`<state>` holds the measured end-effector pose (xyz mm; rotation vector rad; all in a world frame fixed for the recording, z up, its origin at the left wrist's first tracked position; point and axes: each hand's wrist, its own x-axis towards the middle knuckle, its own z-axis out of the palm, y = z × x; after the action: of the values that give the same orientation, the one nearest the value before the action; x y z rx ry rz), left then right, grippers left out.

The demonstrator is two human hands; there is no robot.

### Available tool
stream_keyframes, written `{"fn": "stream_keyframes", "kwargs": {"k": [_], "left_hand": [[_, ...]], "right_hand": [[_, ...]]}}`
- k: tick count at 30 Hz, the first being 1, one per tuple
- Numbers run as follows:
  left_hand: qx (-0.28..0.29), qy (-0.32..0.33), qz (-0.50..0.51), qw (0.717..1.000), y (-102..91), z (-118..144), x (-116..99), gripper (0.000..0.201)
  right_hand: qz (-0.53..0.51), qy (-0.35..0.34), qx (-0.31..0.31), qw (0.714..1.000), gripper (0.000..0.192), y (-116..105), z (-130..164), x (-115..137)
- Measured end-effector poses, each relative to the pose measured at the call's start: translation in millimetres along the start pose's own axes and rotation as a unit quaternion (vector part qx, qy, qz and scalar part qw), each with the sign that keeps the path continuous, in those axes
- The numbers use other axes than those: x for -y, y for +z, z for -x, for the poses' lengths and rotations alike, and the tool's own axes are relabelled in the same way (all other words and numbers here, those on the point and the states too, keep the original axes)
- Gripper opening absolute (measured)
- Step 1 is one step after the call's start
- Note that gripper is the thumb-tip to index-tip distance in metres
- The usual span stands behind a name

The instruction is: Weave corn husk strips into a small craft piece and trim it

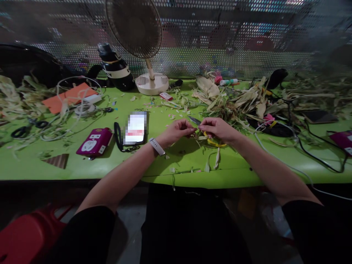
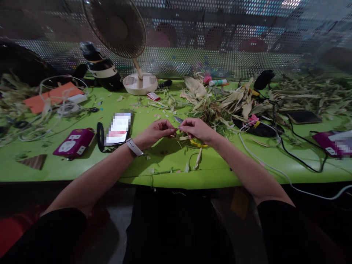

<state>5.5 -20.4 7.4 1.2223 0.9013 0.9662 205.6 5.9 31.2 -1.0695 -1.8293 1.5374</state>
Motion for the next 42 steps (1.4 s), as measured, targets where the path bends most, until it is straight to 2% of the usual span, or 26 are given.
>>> {"fn": "stream_keyframes", "kwargs": {"k": [3,7,10,15,20,26,37,42], "left_hand": [[-0.003,-0.032,0.035,0.999,-1.3,0,1,0.030],[0.003,-0.063,0.068,0.996,-1.0,-1,1,0.031],[-0.006,-0.084,0.073,0.994,-0.3,0,-1,0.029],[-0.009,-0.127,0.075,0.989,0.4,3,-5,0.023],[-0.012,-0.137,0.084,0.987,-0.8,3,-4,0.028],[-0.009,-0.118,0.105,0.987,-1.8,3,-7,0.030],[-0.024,-0.125,0.113,0.985,-1.8,1,-6,0.015],[-0.016,-0.137,0.102,0.985,-2.8,1,-5,0.023]], "right_hand": [[0.092,-0.071,0.012,0.993,0.022,-1,3,4],[0.220,-0.208,0.028,0.953,0.015,-1,6,6],[0.261,-0.253,0.049,0.930,0.012,-3,7,5],[0.266,-0.231,0.084,0.932,0.011,-5,7,3],[0.260,-0.209,0.111,0.936,0.010,-4,9,5],[0.259,-0.208,0.109,0.937,0.009,-3,10,6],[0.282,-0.217,0.104,0.929,0.009,3,9,2],[0.294,-0.213,0.112,0.925,0.009,3,8,-1]]}}
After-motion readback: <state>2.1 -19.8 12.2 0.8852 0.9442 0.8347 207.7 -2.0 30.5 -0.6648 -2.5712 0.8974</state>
